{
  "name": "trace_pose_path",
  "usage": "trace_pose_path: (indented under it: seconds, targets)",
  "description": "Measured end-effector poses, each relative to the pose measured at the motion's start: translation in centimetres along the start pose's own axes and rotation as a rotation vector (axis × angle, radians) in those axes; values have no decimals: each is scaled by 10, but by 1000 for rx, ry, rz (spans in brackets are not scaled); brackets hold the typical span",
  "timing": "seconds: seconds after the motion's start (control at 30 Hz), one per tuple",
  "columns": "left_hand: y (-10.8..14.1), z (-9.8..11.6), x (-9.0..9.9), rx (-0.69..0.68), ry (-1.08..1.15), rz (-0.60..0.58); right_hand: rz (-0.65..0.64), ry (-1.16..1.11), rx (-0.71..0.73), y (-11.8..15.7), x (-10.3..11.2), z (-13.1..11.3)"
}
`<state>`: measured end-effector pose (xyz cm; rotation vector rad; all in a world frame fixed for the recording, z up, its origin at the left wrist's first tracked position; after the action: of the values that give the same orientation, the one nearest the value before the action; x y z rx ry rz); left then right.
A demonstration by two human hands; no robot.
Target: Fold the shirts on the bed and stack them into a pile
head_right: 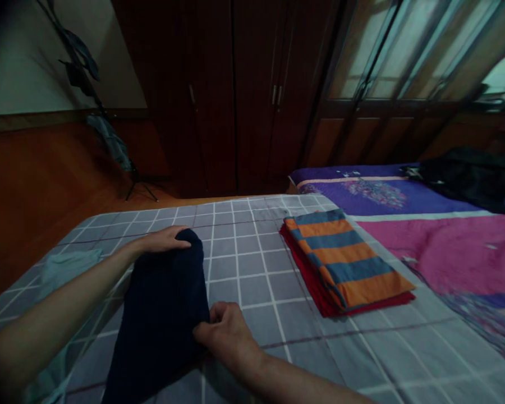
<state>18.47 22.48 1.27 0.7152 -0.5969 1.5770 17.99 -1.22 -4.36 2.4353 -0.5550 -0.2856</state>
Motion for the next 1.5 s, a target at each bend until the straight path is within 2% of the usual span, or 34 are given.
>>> trace_pose_path:
  seconds: [0.17, 0.27, 0.43, 0.63, 0.7, 0.77, 0.83, 0.9, 1.0, 1.07, 1.13, 1.2, 1.37, 1.5]
  targets:
    - [-4, 15, 4, -5, -17, 238, 81, -204, 68, 24, 44, 5]
    - [-28, 42, 0, -70, 12, 255, 152, -255, 155, 46, 80, -1]
    - [-84, 115, 1, -140, 251, 274, 259, -337, 291, 99, 146, -25]
    - [-164, 223, 10, -393, 404, 247, 428, -422, 432, 153, 230, -55]
    - [-199, 251, 0, -437, 383, 187, 475, -469, 444, 159, 267, -55]
    - [-237, 268, -21, -433, 293, 122, 558, -552, 414, 156, 310, -43]
    - [-273, 272, -50, -404, 173, 97, 653, -630, 349, 145, 348, -22]
    - [-301, 264, -82, -373, 99, 92, 711, -654, 301, 130, 372, 0]
    - [-323, 240, -127, -335, 1, 44, 768, -642, 281, 108, 387, 28]
    - [-329, 225, -146, -330, -52, 7, 824, -635, 301, 102, 388, 40]
    - [-333, 215, -153, -331, -91, -8, 877, -630, 338, 101, 387, 45]
    - [-339, 211, -152, -330, -117, 9, 917, -631, 373, 104, 386, 44]
    - [-351, 220, -149, -356, -146, 112, 989, -628, 402, 112, 389, 44]
    - [-346, 221, -154, -393, -164, 176, 1032, -596, 391, 115, 391, 46]
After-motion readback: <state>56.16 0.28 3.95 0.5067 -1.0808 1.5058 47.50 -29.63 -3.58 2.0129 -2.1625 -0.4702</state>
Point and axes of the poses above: each hand's wrist, its own y-axis away from the middle knuckle, its own x-axis out of the back of the hand, z = x × y, the point moved 8 cm from there along -y, towards the middle knuckle, and after that the axes turned 11 degrees about -x, right-handed, at the moved point
